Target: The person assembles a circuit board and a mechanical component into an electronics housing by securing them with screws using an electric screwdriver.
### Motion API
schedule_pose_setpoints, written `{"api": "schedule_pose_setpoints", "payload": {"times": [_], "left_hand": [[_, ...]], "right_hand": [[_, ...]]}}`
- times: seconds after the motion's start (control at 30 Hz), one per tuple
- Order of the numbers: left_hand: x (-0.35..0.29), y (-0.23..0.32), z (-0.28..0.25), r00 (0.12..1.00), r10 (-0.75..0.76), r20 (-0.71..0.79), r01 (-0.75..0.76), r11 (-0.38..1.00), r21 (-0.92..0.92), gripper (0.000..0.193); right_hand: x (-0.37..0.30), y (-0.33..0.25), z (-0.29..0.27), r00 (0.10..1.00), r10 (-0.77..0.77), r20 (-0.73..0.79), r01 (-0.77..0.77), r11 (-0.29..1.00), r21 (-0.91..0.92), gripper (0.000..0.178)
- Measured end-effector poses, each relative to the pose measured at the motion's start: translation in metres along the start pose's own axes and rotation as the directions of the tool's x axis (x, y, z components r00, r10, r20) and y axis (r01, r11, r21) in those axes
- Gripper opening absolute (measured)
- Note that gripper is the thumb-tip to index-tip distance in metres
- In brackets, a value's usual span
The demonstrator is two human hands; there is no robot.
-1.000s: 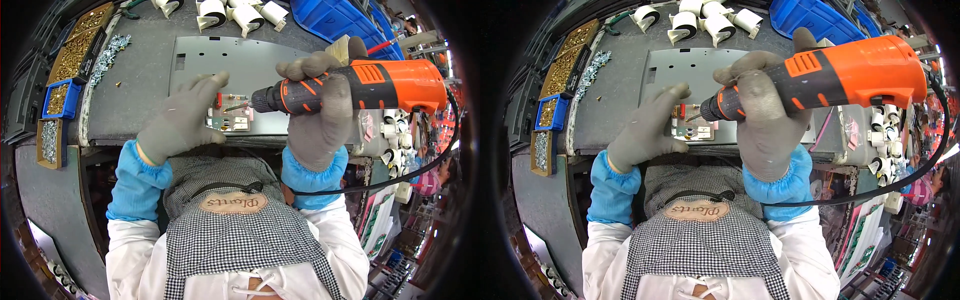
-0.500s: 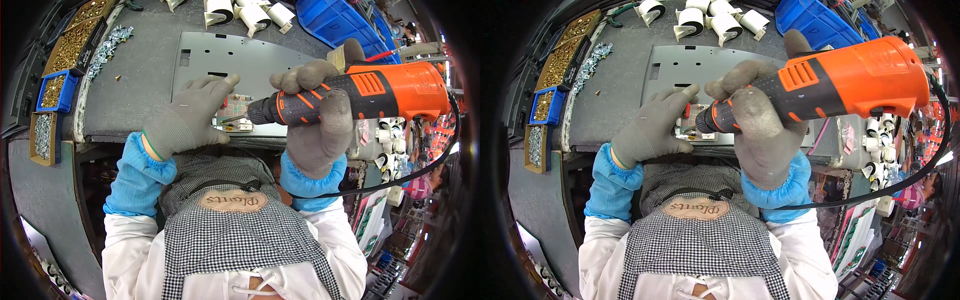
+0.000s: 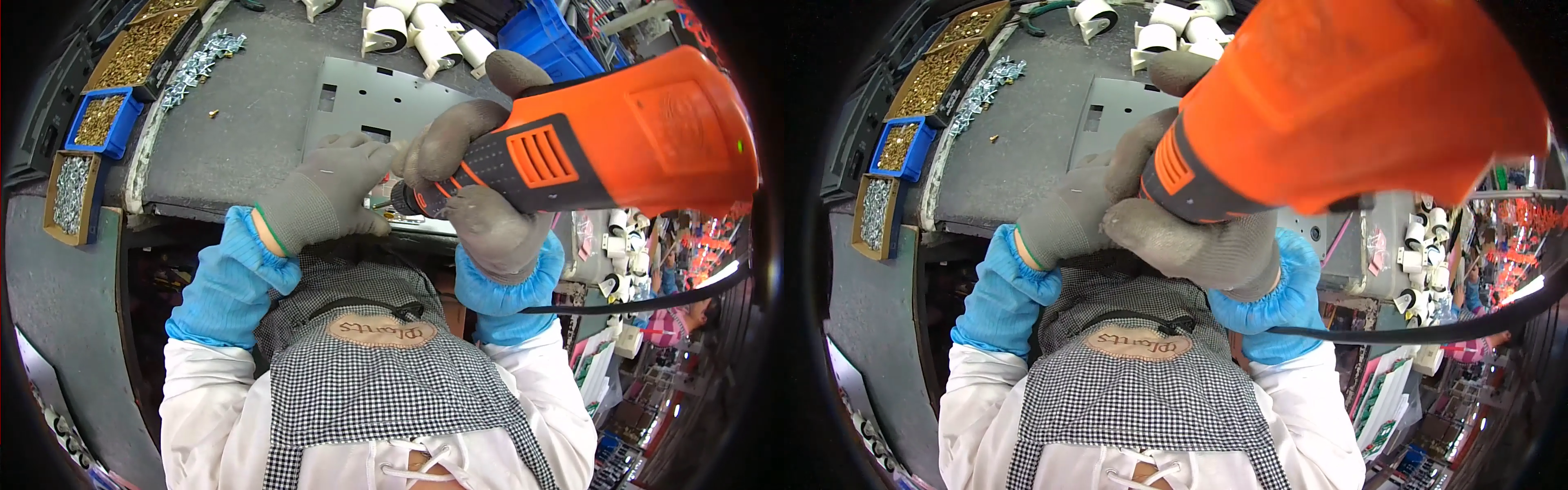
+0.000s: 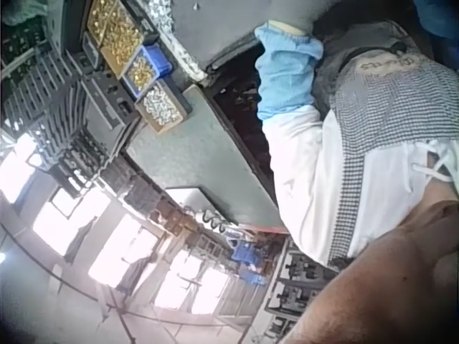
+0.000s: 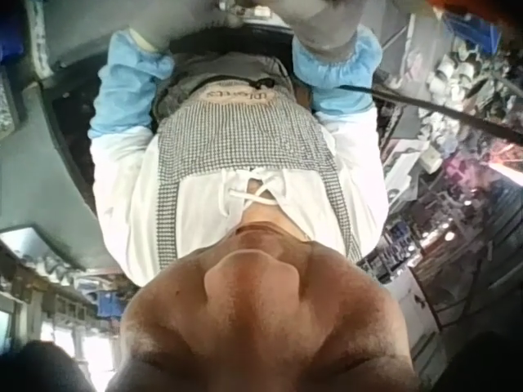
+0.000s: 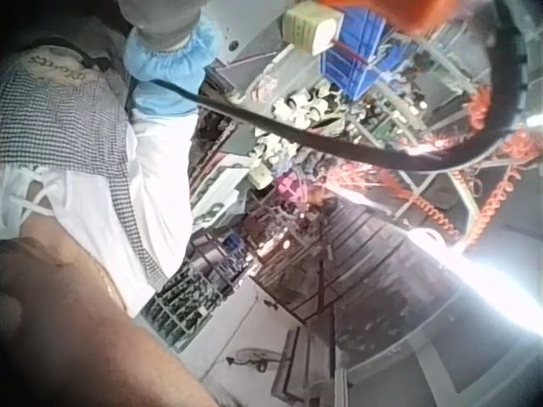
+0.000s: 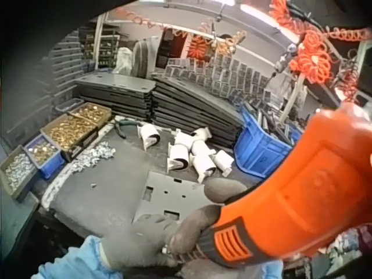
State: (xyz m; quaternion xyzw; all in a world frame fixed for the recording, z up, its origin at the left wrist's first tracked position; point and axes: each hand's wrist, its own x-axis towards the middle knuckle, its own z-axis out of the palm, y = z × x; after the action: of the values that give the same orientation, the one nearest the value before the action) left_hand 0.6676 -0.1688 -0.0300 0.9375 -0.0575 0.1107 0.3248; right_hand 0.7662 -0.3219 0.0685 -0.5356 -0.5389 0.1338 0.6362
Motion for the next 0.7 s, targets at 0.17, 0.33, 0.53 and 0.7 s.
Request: {"api": "schedule_pose_setpoints", "payload": {"times": [0.17, 0.33, 0.53, 0.7], "left_hand": [[0.001, -0.004, 0.003, 0.998, 0.024, -0.059, -0.026, 0.999, -0.038, 0.073], [0.002, -0.003, 0.006, 1.000, 0.022, 0.017, -0.022, 0.999, 0.043, 0.084], [-0.006, 0.006, -0.003, 1.000, 0.026, -0.007, -0.025, 0.990, 0.140, 0.099], [-0.016, -0.022, -0.074, 0.896, -0.151, -0.417, 0.135, 0.989, -0.069, 0.069]], "right_hand": [[0.004, 0.001, 0.016, 0.985, 0.155, -0.081, -0.132, 0.963, 0.236, 0.029], [-0.007, 0.003, 0.008, 0.989, 0.130, -0.069, -0.085, 0.890, 0.448, 0.029], [-0.012, -0.030, -0.049, 0.934, -0.113, -0.339, 0.199, 0.952, 0.233, 0.090], [-0.030, -0.027, -0.069, 0.839, -0.143, -0.526, 0.261, 0.952, 0.157, 0.087]]}}
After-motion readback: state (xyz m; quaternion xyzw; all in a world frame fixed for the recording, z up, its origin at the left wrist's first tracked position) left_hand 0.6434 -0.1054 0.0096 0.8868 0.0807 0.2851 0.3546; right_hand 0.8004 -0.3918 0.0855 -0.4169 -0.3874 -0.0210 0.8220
